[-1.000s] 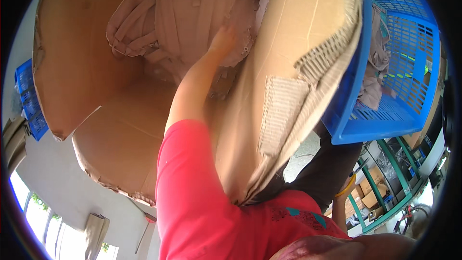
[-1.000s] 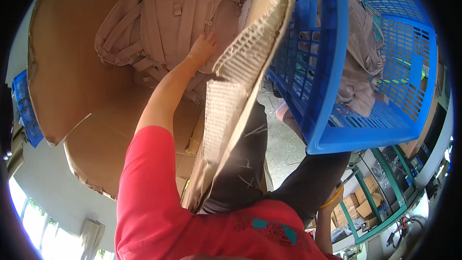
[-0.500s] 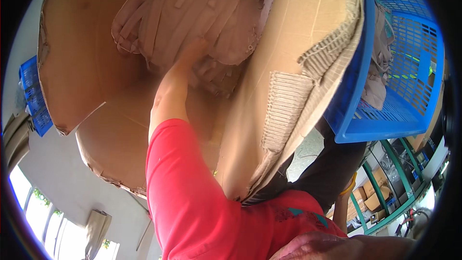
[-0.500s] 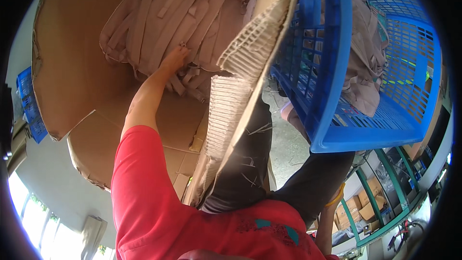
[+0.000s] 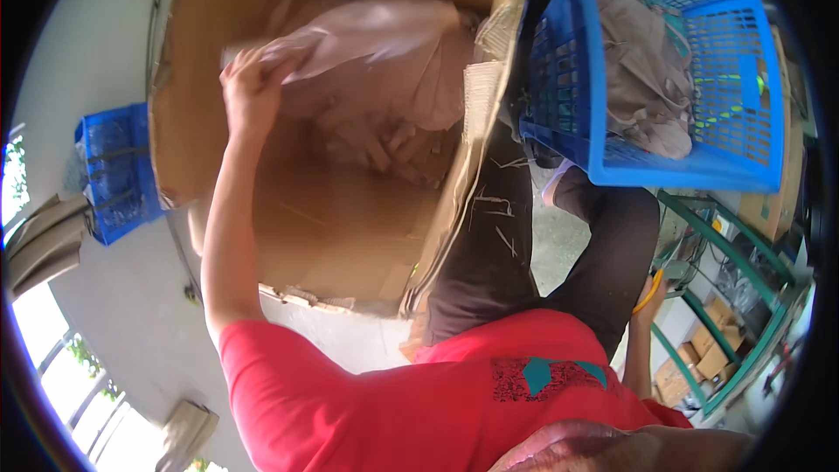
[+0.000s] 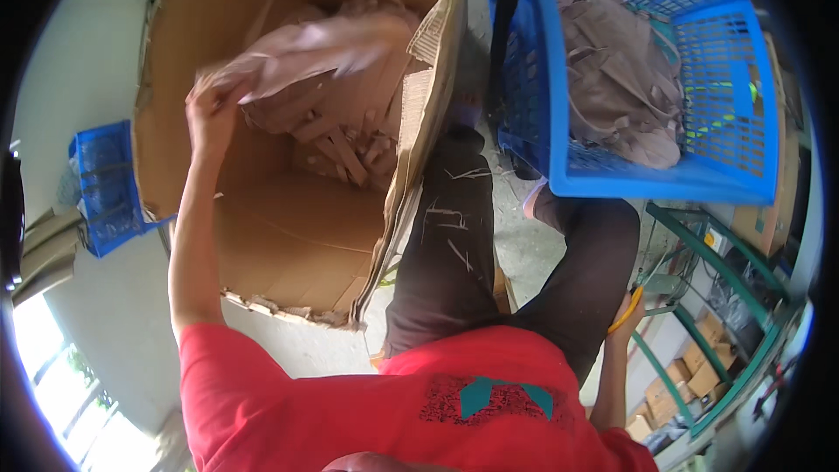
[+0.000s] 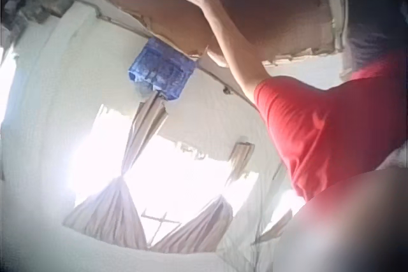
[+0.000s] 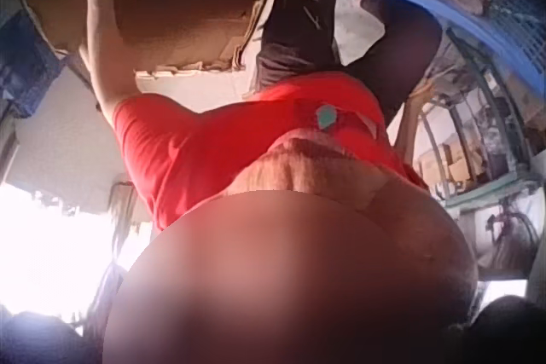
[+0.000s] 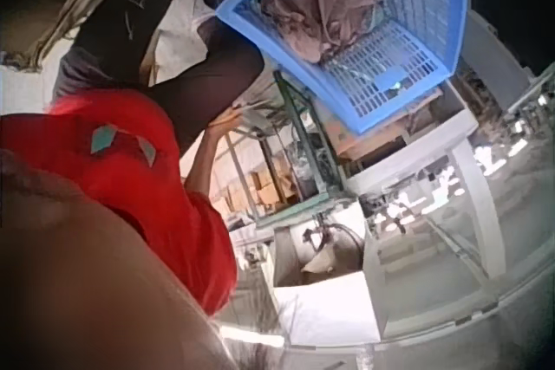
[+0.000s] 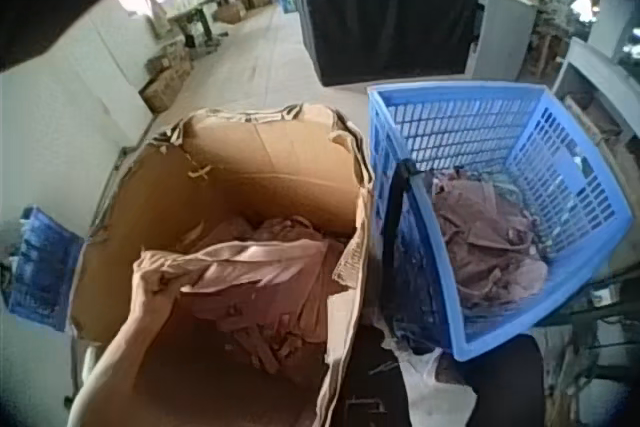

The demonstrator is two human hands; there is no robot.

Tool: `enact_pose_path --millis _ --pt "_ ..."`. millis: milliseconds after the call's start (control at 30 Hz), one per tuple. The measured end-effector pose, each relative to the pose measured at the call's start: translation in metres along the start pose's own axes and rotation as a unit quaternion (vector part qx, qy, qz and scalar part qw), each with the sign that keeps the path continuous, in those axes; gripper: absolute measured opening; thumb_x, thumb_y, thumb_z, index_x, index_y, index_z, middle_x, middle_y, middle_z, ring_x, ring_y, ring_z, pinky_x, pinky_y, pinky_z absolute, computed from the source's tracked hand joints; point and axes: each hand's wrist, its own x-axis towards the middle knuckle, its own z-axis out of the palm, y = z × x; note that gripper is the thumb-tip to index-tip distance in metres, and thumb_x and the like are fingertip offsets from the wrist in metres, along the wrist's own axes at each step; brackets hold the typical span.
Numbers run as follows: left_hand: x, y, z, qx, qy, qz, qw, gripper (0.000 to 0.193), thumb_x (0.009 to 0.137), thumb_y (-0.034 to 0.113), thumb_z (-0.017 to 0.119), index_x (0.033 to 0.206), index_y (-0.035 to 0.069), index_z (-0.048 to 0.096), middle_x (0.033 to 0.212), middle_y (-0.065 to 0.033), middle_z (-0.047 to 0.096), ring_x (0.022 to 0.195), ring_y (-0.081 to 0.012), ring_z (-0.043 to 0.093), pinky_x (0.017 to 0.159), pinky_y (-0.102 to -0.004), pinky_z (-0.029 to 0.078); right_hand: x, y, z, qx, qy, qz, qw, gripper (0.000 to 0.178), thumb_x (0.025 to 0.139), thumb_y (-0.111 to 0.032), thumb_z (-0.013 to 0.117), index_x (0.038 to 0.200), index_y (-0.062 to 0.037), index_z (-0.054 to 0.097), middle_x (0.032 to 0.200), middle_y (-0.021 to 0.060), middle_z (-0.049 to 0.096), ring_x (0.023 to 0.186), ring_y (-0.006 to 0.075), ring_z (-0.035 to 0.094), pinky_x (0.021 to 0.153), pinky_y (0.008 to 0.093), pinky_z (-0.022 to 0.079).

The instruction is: Trimming loose threads and excess fabric from pink backpacks using scissors.

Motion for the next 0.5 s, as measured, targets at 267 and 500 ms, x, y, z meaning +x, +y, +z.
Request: enact_pose_path --millis 267,500 --pt "-0.061 0.099 -0.214 -0.218 0.199 -0.129 0.947 0.018 0.081 0.002 0.058 0.098 -0.003 0.06 0.094 -0.0075 0.063 0.084 -0.0088 0.054 0.077 -0.0222 0.041 -0.02 -0.123 0.055 -0.05 -0.011 -0.162 0.985 0.04 0.077 -0.011 0.062 0.114 -0.0017 0.05 0.076 0.0022 0.052 0.068 0.01 0.049 0.065 0.0229 0.043" --pt "-0.099 0.139 -0.324 -0.499 0.223 0.031 0.837 0.022 0.083 0.0 0.053 0.104 0.003 0.057 0.108 -0.0117 0.058 0.099 -0.0195 0.054 0.088 -0.0338 0.043 -0.055 -0.255 0.059 0.148 -0.083 -0.426 0.889 0.045 0.078 0.0 0.06 0.122 -0.003 0.047 0.077 -0.0018 0.051 0.069 0.0062 0.047 0.064 0.0196 0.04"
